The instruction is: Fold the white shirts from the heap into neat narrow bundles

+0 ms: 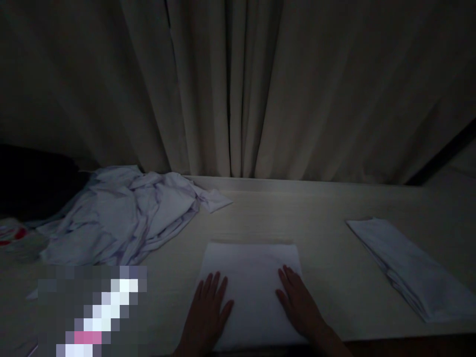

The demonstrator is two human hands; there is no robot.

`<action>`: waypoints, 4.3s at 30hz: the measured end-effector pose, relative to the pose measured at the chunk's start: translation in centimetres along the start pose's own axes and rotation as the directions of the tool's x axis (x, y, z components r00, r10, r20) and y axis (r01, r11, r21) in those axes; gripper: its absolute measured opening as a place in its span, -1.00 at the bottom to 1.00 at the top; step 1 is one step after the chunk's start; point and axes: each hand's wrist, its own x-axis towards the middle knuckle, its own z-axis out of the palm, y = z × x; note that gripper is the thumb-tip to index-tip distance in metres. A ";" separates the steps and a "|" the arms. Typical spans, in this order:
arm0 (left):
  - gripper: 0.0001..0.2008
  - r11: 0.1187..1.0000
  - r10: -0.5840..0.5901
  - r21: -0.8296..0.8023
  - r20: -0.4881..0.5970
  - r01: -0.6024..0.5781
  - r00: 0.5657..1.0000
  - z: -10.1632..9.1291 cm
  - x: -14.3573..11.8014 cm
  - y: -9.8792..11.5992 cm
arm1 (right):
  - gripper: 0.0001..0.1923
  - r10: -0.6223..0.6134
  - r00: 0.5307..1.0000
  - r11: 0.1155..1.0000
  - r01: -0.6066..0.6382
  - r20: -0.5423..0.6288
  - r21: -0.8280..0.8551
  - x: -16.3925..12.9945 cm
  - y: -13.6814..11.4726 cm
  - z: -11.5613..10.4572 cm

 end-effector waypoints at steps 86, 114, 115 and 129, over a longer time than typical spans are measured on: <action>-0.28 -0.287 -0.423 -0.551 0.807 0.783 0.412 -5.9 -7.4 -2.4 | -0.58 0.446 0.774 -0.031 -0.488 0.449 0.872 -11.0 -0.6 0.4; -0.69 -0.368 -0.562 -0.567 0.767 0.737 0.309 -7.5 -7.2 -2.3 | -0.58 0.561 0.720 -0.046 -0.466 0.409 0.884 -10.9 -0.4 1.9; -0.71 -0.387 -0.580 -0.578 0.758 0.718 0.298 -7.5 -7.4 -2.2 | -0.58 0.569 0.716 -0.042 -0.467 0.405 0.883 -11.0 -0.5 1.7; -0.46 -0.671 -0.099 -0.357 0.912 0.650 0.399 -6.8 -6.9 13.8 | -0.34 0.395 0.820 0.015 -0.456 0.413 0.890 -15.5 -8.7 4.9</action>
